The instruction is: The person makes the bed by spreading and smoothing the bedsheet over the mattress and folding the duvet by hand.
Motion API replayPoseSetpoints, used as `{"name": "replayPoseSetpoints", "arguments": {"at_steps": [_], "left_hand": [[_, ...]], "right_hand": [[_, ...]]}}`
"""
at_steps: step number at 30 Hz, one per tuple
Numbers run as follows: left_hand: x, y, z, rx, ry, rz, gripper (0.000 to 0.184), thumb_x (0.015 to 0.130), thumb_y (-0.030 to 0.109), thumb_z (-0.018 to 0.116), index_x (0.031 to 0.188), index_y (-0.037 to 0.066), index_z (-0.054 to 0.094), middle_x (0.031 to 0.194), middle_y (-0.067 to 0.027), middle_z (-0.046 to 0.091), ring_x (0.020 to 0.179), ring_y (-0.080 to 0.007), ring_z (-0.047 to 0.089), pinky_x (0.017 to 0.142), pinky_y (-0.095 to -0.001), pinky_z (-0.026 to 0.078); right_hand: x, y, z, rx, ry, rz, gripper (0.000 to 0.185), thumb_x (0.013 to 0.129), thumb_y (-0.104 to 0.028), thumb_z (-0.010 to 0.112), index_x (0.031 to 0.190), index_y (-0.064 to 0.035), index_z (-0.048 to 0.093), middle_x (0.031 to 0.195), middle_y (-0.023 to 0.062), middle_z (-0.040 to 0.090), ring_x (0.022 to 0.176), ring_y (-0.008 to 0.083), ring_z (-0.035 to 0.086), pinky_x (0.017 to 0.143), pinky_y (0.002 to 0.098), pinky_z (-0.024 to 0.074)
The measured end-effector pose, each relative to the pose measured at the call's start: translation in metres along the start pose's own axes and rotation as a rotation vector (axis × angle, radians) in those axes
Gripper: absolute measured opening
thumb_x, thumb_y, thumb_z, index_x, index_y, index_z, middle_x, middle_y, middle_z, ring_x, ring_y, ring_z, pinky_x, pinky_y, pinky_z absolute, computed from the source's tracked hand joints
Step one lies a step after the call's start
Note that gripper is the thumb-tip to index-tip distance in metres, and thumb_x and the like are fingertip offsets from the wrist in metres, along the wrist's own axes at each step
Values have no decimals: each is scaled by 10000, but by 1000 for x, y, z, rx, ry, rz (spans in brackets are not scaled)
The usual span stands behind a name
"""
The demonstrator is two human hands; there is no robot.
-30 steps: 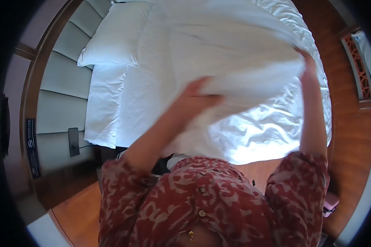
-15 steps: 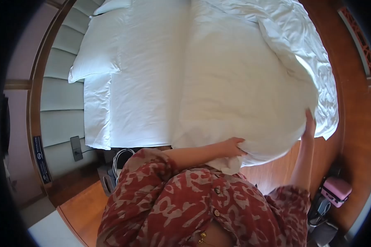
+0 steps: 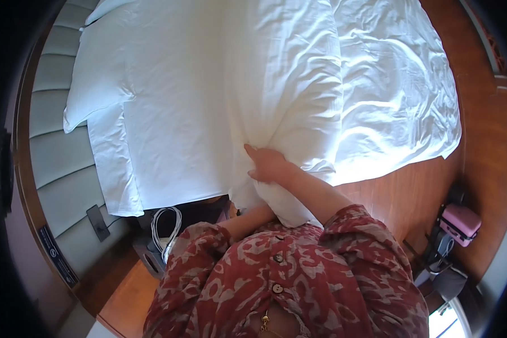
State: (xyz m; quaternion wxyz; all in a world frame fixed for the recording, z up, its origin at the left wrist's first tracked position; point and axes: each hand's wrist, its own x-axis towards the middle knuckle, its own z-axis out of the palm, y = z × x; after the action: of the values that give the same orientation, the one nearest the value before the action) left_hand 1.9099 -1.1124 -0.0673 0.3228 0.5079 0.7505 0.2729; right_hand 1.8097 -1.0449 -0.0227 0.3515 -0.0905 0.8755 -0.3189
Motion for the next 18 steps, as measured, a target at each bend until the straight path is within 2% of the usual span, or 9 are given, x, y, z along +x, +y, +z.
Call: {"name": "replayPoseSetpoints", "arguments": {"at_steps": [4, 6, 8, 10, 12, 14, 15, 17, 18], "left_hand": [[-51, -36, 45, -153, 490, -82, 273, 698, 158, 598, 924, 5, 610, 898, -119, 629, 824, -243, 602, 758, -350, 459], [-71, -47, -7, -932, -84, -750, 346, 733, 170, 592, 1039, 11, 558, 932, -99, 626, 874, -236, 596, 784, -359, 460], [-81, -59, -31, -1308, 125, -875, 365, 813, 248, 517, 1110, 37, 514, 983, -83, 613, 911, -233, 585, 805, -374, 458], [-76, -59, -60, -1522, 156, -808, 387, 850, 318, 449, 1123, 49, 505, 1035, -88, 592, 943, -239, 571, 819, -392, 450], [-67, -49, -78, -1742, 233, -755, 431, 871, 379, 394, 1140, 57, 490, 1075, -95, 572, 972, -248, 556, 828, -404, 444], [-51, -35, -83, -1969, 366, -714, 485, 876, 432, 350, 1161, 60, 471, 1104, -104, 555, 998, -260, 541, 833, -411, 440], [-45, -33, -80, -2055, 427, -644, 510, 870, 455, 348, 1184, 66, 449, 1133, -115, 534, 1017, -272, 528, 842, -414, 439], [-37, -33, -74, -2226, 556, -499, 566, 858, 499, 342, 1231, 79, 403, 1190, -138, 492, 1054, -296, 503, 859, -421, 436], [-38, -28, -80, -2246, 601, -478, 554, 856, 476, 367, 1232, 71, 401, 1187, -142, 493, 1055, -299, 502, 860, -422, 436]], "right_hand": [[-34, 6, -11, 311, 303, -188, 621, 751, -241, 603, 1265, -9, 343, 965, 161, 581, 901, 283, 569, 811, 355, 446], [-54, 25, -20, 686, 372, -143, 508, 776, -157, 578, 1220, 7, 395, 919, 113, 581, 843, 209, 575, 757, 301, 466], [-80, 47, -29, 1071, 523, -15, 328, 815, -41, 513, 1133, 29, 472, 816, 42, 567, 720, 92, 553, 643, 214, 471], [-99, 81, -24, 1142, 869, 138, 297, 807, -65, 521, 1089, 27, 491, 724, 33, 555, 632, 79, 519, 562, 212, 440], [-110, 128, 0, 1083, 1008, 366, 302, 807, -90, 512, 1087, 24, 496, 741, 23, 543, 637, 66, 502, 568, 201, 427], [-114, 184, 53, 1140, 955, 453, 353, 783, -77, 537, 1119, 19, 484, 893, 74, 574, 772, 123, 543, 655, 248, 447], [-110, 211, 82, 996, 801, 366, 389, 779, -99, 557, 1146, 1, 475, 994, 86, 556, 893, 154, 520, 742, 279, 430], [-117, 180, 86, 856, 577, 354, 567, 748, -173, 635, 1248, -55, 397, 1217, 102, 473, 1159, 217, 401, 958, 338, 319], [-112, 169, 88, 908, 576, 331, 608, 737, -184, 649, 1264, -61, 372, 1226, 102, 464, 1162, 215, 400, 962, 335, 318]]}}
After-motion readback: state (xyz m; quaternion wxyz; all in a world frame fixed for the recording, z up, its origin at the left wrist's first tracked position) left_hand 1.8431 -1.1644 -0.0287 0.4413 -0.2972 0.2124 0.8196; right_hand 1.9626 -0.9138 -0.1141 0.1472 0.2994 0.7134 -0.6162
